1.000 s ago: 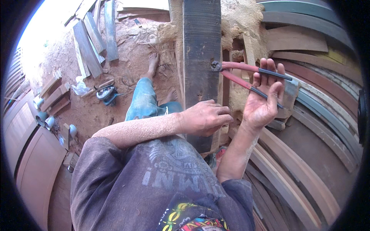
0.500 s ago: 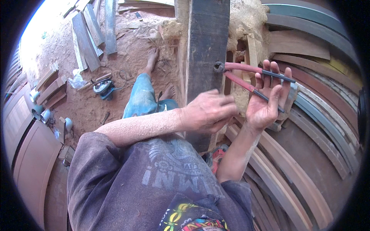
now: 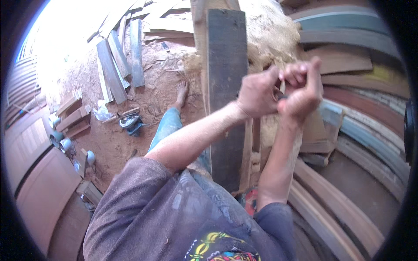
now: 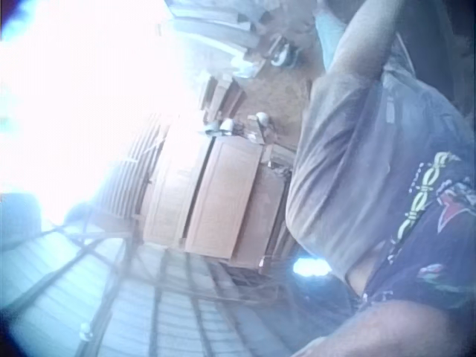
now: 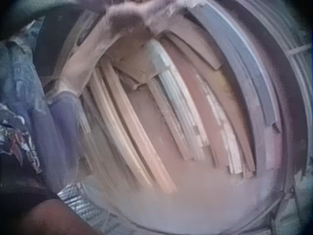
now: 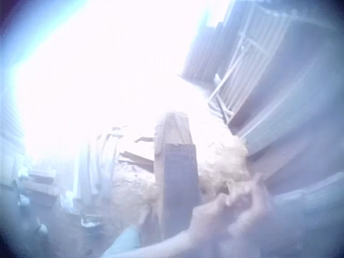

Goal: The person uses pliers to pull nails from a wooden plank and then uses a hammer to drive the nails flush with the wood surface. The plank is held on a workbench while the person alternates between tools to complete the removal and flattening process.

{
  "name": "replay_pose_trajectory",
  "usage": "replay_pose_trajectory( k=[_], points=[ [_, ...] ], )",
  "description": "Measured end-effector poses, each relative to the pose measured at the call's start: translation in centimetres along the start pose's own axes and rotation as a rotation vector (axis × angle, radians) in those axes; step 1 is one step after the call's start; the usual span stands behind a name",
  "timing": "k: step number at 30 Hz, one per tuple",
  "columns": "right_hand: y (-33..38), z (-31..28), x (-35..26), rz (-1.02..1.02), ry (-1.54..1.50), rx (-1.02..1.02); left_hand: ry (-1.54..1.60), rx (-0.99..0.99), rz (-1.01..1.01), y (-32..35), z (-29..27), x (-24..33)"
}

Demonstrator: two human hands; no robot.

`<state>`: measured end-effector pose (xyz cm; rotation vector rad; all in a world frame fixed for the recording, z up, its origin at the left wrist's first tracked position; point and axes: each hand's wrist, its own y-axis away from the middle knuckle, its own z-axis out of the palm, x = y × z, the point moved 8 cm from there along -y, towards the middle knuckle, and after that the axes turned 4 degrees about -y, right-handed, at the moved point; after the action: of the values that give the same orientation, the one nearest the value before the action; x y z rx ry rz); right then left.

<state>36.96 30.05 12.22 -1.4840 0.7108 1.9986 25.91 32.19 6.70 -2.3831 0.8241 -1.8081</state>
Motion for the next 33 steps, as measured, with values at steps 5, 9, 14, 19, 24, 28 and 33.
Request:
replay_pose_trajectory(
  k=[5, 9, 14, 19, 24, 28, 33],
  points=[
    [2.3, 0.6, -0.8, -0.089, 0.006, -0.04, -0.027, -0.123, -0.005, 1.1, -0.1, -0.4],
    [-1.0, 1.8, 0.5, 0.017, 0.081, 0.015, 0.122, -0.034, 0.017, -0.8, 0.4, -0.4],
    [2.0, 2.6, -1.1, -0.163, 0.167, -0.035, 0.099, -0.161, 0.016, 2.6, -0.6, -0.2],
    [-2.4, 1.9, 1.3, 0.045, 0.069, 0.034, 0.146, -0.018, -0.043, -1.6, 0.6, -1.8],
    [1.4, 2.4, 0.9, -0.028, 0.069, 0.016, 0.168, -0.061, 0.01, -1.1, -2.2, -0.3],
    [-5.1, 3.9, -0.1, 0.004, 0.14, -0.025, 0.161, 0.012, -0.047, -5.3, 1.1, -3.6],
    [2.0, 1.9, 0.4, -0.167, 0.116, 0.037, 0.273, -0.076, 0.098, 0.2, -1.0, -0.9]
  ],
)
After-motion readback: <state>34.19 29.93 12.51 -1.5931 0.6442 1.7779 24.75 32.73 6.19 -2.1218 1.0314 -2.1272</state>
